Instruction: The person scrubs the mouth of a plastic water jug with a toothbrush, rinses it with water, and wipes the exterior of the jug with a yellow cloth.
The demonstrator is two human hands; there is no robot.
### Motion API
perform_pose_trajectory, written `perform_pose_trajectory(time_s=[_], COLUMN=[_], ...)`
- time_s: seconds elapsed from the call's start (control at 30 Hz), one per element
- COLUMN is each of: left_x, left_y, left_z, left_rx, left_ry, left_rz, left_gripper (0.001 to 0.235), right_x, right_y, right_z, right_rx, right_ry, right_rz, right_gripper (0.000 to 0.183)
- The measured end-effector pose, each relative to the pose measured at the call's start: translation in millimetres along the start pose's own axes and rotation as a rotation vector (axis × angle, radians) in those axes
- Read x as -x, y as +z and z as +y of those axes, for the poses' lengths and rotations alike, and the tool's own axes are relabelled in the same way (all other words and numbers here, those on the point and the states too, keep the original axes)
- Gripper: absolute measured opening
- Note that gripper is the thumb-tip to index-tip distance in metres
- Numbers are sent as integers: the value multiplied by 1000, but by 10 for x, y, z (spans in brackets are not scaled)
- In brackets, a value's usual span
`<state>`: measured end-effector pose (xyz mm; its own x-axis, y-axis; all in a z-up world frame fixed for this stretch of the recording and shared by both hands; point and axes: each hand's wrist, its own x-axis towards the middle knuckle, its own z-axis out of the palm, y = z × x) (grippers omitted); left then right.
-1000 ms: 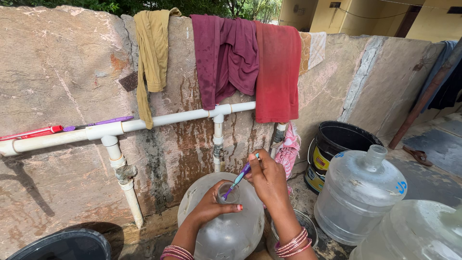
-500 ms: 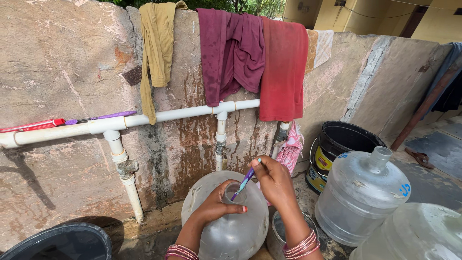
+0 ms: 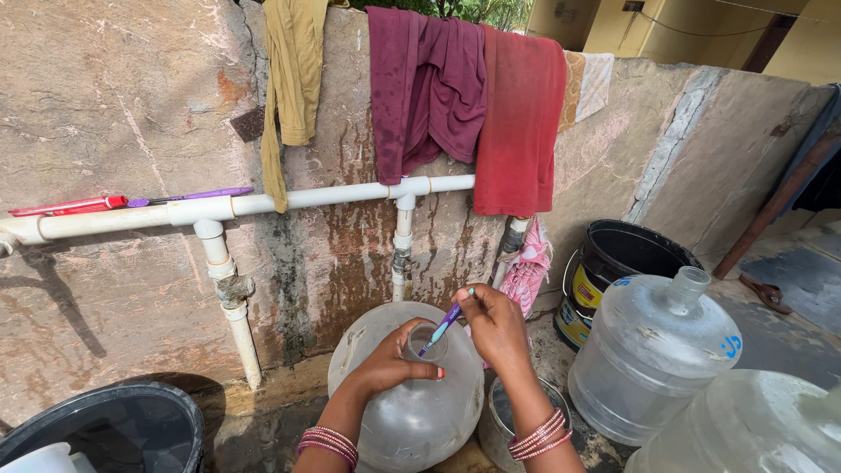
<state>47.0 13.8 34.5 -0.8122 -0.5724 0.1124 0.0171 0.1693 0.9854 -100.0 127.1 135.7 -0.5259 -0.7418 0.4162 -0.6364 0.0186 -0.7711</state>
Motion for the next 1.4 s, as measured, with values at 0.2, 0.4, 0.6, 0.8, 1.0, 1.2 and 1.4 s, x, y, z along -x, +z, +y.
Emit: perform_pose_trajectory(time_s=[0.2,0.4,0.6,0.8,1.0,1.2,1.4], left_x=[8,108,183,185,141,120,23], left_y=[24,44,-57,-157,-150,-117,-64], left_z=[14,-97,-9,3,-10,12,-87], left_rx=[-53,-49,-83,-22,6,-54,-10], left_ry=[-51,66,36,11,-35,9,23], left_rz=[29,61,60,75,46,27,2], left_gripper=[88,89,75,76,83,81,89], right_x=[164,306,337,341,267,384,289], right_y=[-375,216,-333,118,165,-194,289], right_z=[-302,-206,-581,-447,-488,-790,-421], right_rx=[57,138,44,187,125,133,274], right_ry=[-104,-314,-350,-437,-433,-413,-418], right_rz=[25,-141,67,-60,-126,-4,-192], right_gripper=[26,23,26,27,29,26,18])
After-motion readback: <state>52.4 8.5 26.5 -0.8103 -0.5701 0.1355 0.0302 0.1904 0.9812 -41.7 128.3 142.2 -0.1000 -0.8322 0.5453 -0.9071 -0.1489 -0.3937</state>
